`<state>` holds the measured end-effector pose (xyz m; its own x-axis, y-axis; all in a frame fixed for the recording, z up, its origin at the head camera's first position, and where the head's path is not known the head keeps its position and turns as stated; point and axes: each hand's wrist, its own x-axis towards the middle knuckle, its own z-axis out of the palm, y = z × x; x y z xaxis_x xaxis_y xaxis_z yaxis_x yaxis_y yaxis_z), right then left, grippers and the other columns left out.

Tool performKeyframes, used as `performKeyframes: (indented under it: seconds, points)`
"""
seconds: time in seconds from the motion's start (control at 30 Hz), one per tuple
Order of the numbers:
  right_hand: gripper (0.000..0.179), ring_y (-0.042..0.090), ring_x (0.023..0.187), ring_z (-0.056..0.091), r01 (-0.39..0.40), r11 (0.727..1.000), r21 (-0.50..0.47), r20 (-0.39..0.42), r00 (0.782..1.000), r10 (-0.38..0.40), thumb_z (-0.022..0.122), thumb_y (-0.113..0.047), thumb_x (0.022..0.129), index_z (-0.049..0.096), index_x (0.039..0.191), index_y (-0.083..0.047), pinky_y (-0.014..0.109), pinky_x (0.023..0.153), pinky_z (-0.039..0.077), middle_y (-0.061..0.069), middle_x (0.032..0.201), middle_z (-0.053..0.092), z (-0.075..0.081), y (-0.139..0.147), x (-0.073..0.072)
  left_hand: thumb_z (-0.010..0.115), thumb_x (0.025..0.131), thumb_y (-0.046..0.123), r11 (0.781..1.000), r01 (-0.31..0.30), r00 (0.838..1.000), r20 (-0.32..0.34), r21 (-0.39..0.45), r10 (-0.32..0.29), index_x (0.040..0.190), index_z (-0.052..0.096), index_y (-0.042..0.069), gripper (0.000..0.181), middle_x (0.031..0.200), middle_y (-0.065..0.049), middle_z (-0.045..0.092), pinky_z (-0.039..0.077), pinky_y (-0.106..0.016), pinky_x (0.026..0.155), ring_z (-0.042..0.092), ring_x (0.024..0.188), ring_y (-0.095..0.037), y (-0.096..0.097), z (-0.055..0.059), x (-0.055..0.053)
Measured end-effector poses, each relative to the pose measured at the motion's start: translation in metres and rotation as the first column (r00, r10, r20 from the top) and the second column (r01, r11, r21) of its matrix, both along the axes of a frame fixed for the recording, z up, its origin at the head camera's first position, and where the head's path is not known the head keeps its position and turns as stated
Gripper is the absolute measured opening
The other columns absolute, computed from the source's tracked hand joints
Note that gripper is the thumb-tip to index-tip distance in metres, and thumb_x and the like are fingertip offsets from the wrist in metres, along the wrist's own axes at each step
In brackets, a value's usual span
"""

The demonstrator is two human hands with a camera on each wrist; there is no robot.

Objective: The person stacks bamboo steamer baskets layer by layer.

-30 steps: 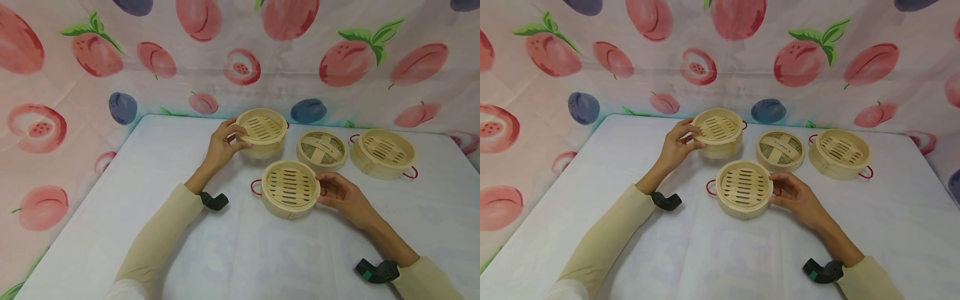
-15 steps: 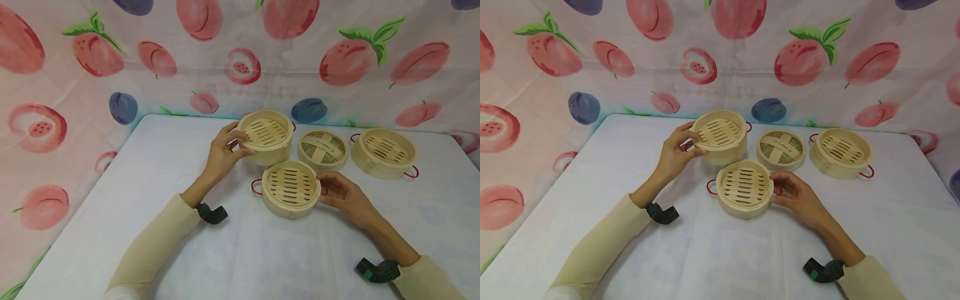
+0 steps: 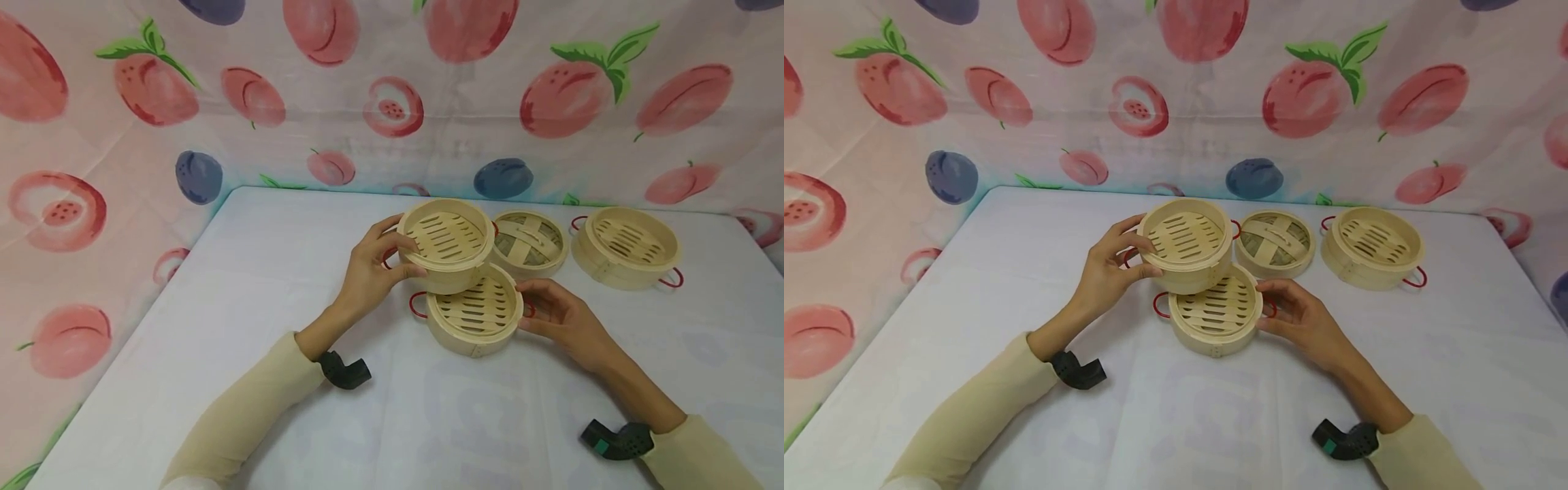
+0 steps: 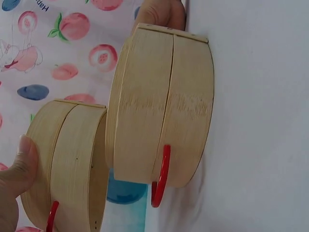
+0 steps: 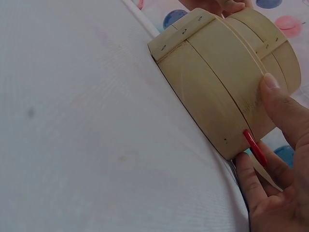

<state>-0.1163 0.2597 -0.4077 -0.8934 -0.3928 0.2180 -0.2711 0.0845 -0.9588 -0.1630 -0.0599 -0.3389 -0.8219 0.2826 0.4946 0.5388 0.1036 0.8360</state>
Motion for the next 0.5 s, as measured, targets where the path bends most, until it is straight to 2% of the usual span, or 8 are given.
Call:
performKeyframes:
  seconds: [0.1,0.2,0.33,0.5]
  points:
    - [0.049,0.015,0.109,0.054,-0.003,1.0,-0.005,-0.009,1.0,0.003,0.066,0.012,0.084,0.047,0.128,0.006,0.021,0.091,0.045,0.014,0.129,0.05,0.001,0.0,-0.001,0.079,0.07,-0.009,1.0,0.0,1.0,-0.011,-0.015,-0.001,0.088,0.063,-0.009,0.024,0.136,-0.03,0.041,0.043,-0.043,0.098,0.044,0.124,-0.042,0.003,0.009,0.009]
    - [0.049,0.015,0.109,0.053,-0.002,1.0,-0.01,-0.004,1.0,0.001,0.066,0.012,0.083,0.047,0.128,0.007,0.02,0.091,0.045,0.014,0.129,0.049,0.001,0.0,-0.001,0.081,0.07,-0.005,1.0,0.001,0.999,-0.045,-0.029,-0.002,0.089,0.065,-0.003,0.025,0.136,-0.025,0.043,0.044,-0.038,0.097,0.045,0.125,-0.036,0.003,-0.001,0.005]
    - [0.049,0.015,0.107,0.052,-0.001,1.0,-0.019,0.0,1.0,0.001,0.066,0.012,0.083,0.046,0.128,0.007,0.021,0.09,0.046,0.015,0.129,0.049,0.0,0.0,-0.001,0.084,0.068,0.001,0.999,0.005,0.997,-0.078,-0.035,-0.008,0.089,0.066,0.004,0.027,0.137,-0.018,0.043,0.045,-0.032,0.096,0.046,0.126,-0.028,0.004,-0.021,-0.003]
    - [0.049,0.016,0.107,0.052,-0.002,1.0,-0.03,-0.003,1.0,0.002,0.066,0.014,0.083,0.046,0.128,0.007,0.021,0.09,0.046,0.015,0.128,0.049,0.0,0.0,-0.001,0.084,0.066,-0.001,1.0,0.017,0.997,-0.069,-0.015,-0.018,0.089,0.067,0.001,0.029,0.139,-0.021,0.042,0.046,-0.035,0.096,0.043,0.128,-0.032,0.006,-0.024,-0.001]
